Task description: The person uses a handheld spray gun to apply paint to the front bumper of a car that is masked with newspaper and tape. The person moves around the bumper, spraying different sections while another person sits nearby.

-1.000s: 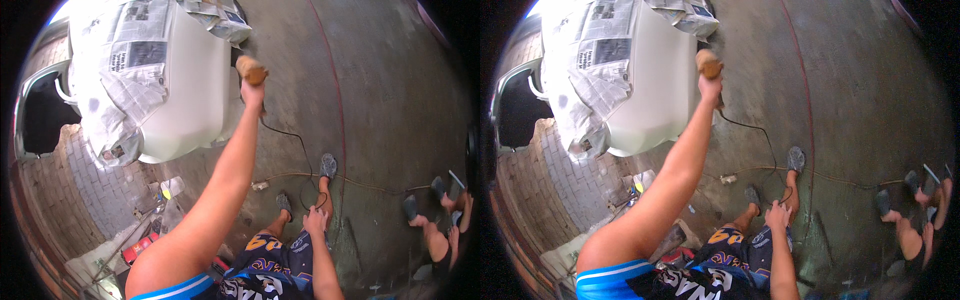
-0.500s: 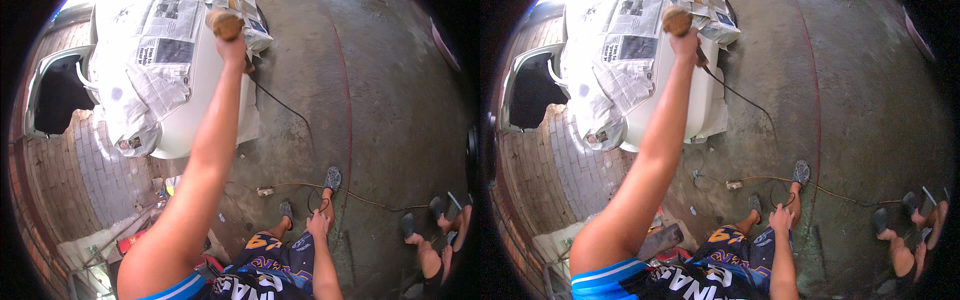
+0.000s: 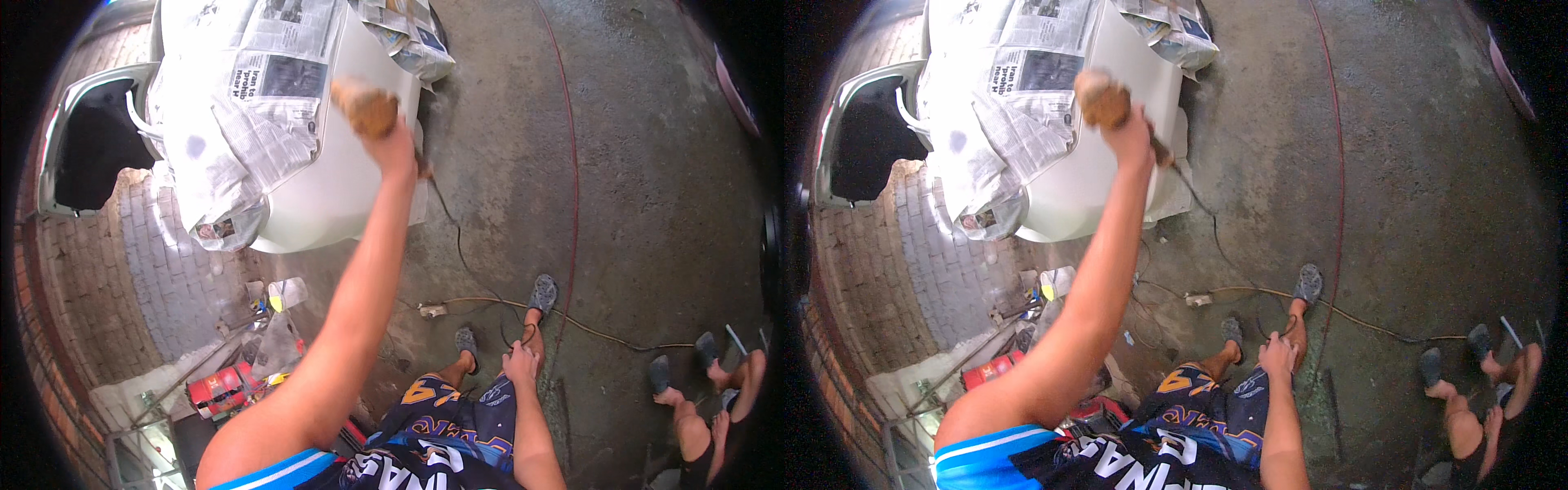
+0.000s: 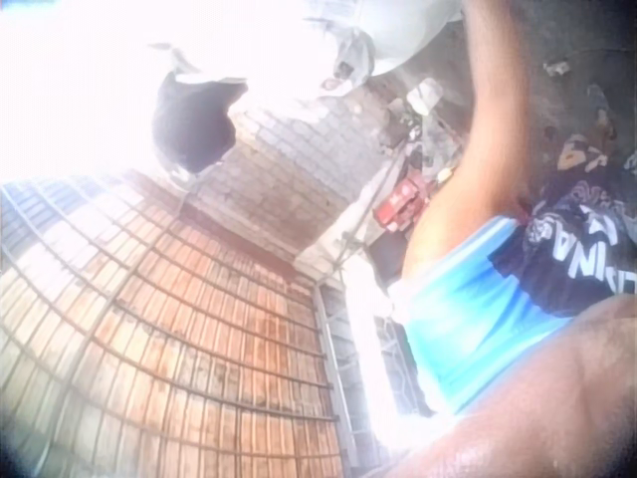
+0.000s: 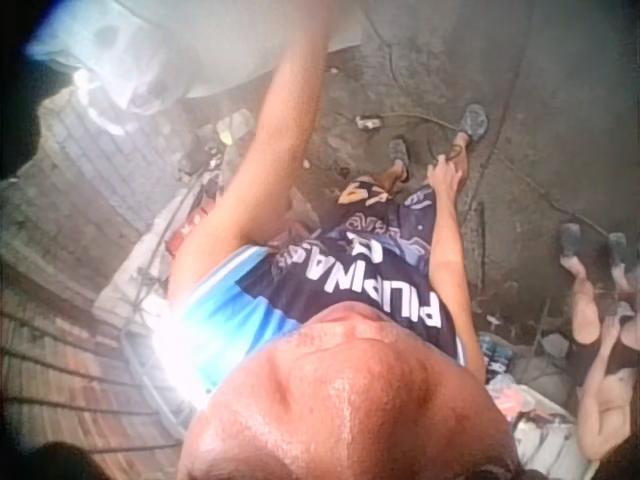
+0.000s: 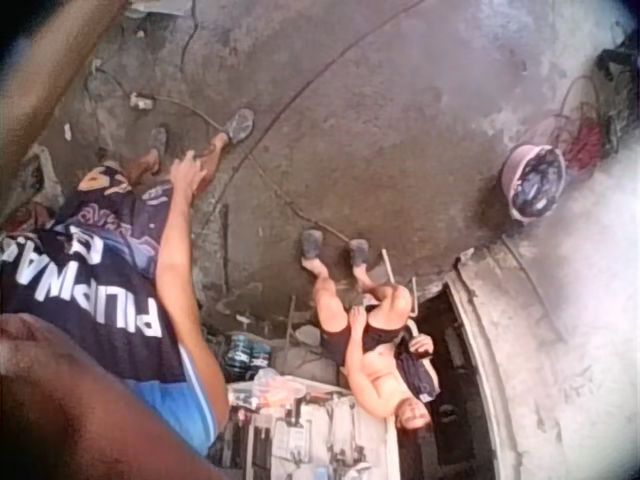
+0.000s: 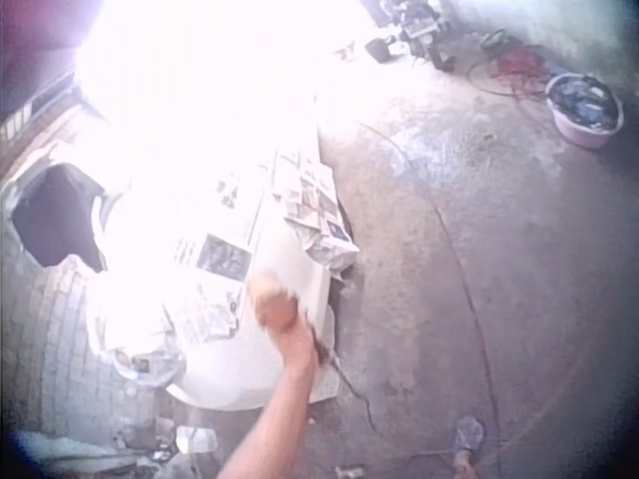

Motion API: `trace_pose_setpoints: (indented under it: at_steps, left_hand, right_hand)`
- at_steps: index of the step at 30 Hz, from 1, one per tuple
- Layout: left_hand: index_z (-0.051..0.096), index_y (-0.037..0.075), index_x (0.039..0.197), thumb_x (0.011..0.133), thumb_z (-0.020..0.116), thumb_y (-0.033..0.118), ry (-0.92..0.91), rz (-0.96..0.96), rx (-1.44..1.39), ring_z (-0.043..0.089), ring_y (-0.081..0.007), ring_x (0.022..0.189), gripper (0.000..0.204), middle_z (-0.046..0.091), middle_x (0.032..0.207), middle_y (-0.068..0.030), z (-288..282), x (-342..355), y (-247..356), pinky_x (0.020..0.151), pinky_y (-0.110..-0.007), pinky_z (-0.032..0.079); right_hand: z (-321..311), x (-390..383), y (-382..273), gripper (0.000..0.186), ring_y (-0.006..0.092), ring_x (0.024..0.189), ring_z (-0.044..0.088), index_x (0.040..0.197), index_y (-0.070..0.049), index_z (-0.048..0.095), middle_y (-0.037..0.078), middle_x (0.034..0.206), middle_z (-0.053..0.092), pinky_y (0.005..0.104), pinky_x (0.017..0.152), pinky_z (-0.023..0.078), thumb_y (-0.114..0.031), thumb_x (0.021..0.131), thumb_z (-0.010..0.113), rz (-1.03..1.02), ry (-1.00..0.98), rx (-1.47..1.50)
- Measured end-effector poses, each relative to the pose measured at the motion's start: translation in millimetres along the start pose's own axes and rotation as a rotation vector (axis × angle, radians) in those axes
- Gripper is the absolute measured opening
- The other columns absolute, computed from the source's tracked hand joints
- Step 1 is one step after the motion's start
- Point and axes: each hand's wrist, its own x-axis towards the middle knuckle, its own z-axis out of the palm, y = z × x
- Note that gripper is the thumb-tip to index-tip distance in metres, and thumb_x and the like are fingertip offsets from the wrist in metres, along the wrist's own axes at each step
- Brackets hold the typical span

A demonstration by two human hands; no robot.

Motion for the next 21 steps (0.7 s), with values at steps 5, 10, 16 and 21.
trace_pose_setpoints:
  at_steps: [5,10,16,21]
  left_hand:
    - [0.054,-0.001,0.098,0.072,0.069,0.005,-0.117,0.22,0.032,0.063,-0.0247,0.06,0.03,0.063,0.08,-0.0124,71.8,106.6,18.3,0.052,-0.037,0.049]
    - [0.064,0.002,0.092,0.072,0.071,0.022,-0.137,0.227,0.781,0.062,-0.0288,0.079,0.029,0.064,0.087,-0.0165,53.1,102.3,-28.6,0.068,-0.04,0.049]
    - [0.06,0.003,0.106,0.072,0.071,0.029,-0.273,-0.185,0.868,0.059,-0.0384,0.106,0.044,0.064,0.107,-0.0223,20.6,8.8,-138.9,0.087,-0.044,0.048]
    - [0.052,0.002,0.122,0.08,0.07,0.019,-0.069,-0.132,0.495,0.058,-0.0289,0.111,0.049,0.061,0.117,-0.0158,-56.1,-126.5,-185.8,0.093,-0.038,0.044]
  right_hand:
    - [4.4,-2.1,1.9,0.031,0.0299,0.106,0.057,0.105,-0.009,0.054,0.013,0.103,0.065,0.0501,0.098,0.032,-0.029,0.082,0.062,-0.006,0.01,-0.029]
    - [3.3,-8.4,3.5,0.032,0.0313,0.104,0.058,0.105,-0.009,0.054,0.015,0.101,0.064,0.0525,0.1,0.031,-0.028,0.082,0.063,-0.007,-0.005,-0.029]
    - [9.6,-8.4,10.4,0.032,0.0312,0.103,0.058,0.106,-0.009,0.054,0.015,0.1,0.065,0.0506,0.099,0.032,-0.029,0.082,0.062,0.004,0.047,-0.029]
    - [11.5,-6.5,10.2,0.031,0.0312,0.105,0.058,0.107,-0.01,0.055,0.015,0.1,0.065,0.0513,0.098,0.033,-0.03,0.083,0.061,-0.026,0.001,0.009]
